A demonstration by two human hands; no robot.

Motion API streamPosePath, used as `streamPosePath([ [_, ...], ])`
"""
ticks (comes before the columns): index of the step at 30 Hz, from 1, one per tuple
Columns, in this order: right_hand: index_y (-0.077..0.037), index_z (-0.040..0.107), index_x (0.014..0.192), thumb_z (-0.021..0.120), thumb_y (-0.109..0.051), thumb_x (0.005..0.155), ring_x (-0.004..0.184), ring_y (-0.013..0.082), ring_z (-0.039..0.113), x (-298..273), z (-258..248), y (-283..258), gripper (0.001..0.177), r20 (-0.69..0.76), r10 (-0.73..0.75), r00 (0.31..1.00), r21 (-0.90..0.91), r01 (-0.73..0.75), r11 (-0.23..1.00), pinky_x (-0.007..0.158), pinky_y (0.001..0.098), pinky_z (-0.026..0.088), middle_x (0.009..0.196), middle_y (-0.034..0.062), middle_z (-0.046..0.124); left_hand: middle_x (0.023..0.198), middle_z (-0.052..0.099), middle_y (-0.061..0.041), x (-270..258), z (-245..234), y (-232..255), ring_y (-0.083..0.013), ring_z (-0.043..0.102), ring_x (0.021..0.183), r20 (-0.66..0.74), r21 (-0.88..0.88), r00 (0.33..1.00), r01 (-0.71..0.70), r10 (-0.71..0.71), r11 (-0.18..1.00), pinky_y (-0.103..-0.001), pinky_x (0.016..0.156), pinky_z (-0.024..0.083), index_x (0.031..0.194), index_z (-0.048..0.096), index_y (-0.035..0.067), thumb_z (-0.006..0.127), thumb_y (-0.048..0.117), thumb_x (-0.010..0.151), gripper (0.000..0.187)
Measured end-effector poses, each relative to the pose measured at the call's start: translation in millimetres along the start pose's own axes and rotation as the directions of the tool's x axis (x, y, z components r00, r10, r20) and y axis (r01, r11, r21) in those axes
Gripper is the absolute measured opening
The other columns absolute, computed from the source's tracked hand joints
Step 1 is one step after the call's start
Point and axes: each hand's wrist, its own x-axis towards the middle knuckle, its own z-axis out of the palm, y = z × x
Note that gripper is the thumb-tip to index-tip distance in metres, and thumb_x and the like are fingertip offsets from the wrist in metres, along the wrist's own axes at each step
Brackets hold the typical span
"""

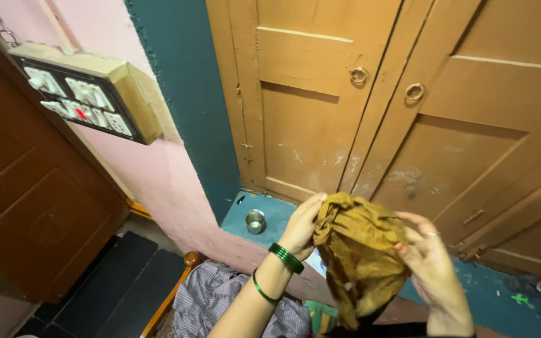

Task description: The person wipes the surface of a brown wooden door with a yellow cloth. They move the cloth across the door panels and around the metal hardware, covering the upper, middle, and lower sections of the door.

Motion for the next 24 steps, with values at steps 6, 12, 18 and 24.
streamPosePath([
  [6, 0.005, 0.075, 0.119, 0.077, -0.001, 0.087, 0.097, 0.0147, 0.07, 42, 0, 19, 0.033, -0.044, -0.096, 0.994, -0.508, 0.061, 0.859, 0.089, 0.0278, 0.055, 0.112, 0.0135, 0.078, 0.104, 0.068, -0.004, 3, -15, 42, -0.0065, 0.064, 0.073, 0.375, -0.23, 0.927, 0.084, 0.009, 0.97, -0.016, 0.049, 0.043, 0.114, 0.057, 0.014, 0.061, 0.02, 0.103, 0.013],
  [12, 0.006, 0.074, 0.097, 0.078, 0.003, 0.091, 0.102, 0.0129, 0.061, 44, 42, -7, 0.008, 0.137, -0.451, 0.882, -0.437, 0.462, 0.772, 0.103, 0.0279, 0.048, 0.103, 0.0091, 0.069, 0.098, 0.069, 0.002, 28, -23, 60, -0.0014, 0.063, 0.08, 0.26, 0.077, 0.956, -0.157, 0.132, 0.985, -0.018, 0.068, 0.05, 0.113, 0.054, 0.01, 0.068, 0.0, 0.096, 0.025],
  [18, 0.009, 0.059, 0.131, 0.073, -0.012, 0.083, 0.111, 0.0287, 0.066, 73, 77, -12, 0.053, 0.036, -0.031, 0.999, 0.31, 0.018, 0.95, 0.095, 0.0405, 0.051, 0.121, 0.0223, 0.068, 0.094, 0.059, 0.001, 43, -29, 64, -0.0054, 0.051, 0.083, 0.297, 0.289, 0.891, -0.428, 0.344, 0.857, -0.023, 0.073, 0.042, 0.119, 0.056, 0.001, 0.067, 0.006, 0.107, 0.016],
  [24, -0.012, 0.04, 0.148, 0.072, 0.012, 0.072, 0.114, 0.0197, 0.065, 89, 124, -5, 0.086, 0.002, -0.281, 0.96, -0.255, 0.272, 0.928, 0.088, 0.034, 0.057, 0.128, 0.0128, 0.063, 0.117, 0.064, -0.002, 15, -5, 106, -0.0089, 0.061, 0.111, 0.557, 0.376, 0.814, -0.423, 0.163, 0.824, -0.025, 0.096, 0.051, 0.135, 0.047, 0.006, 0.06, 0.02, 0.106, 0.034],
])
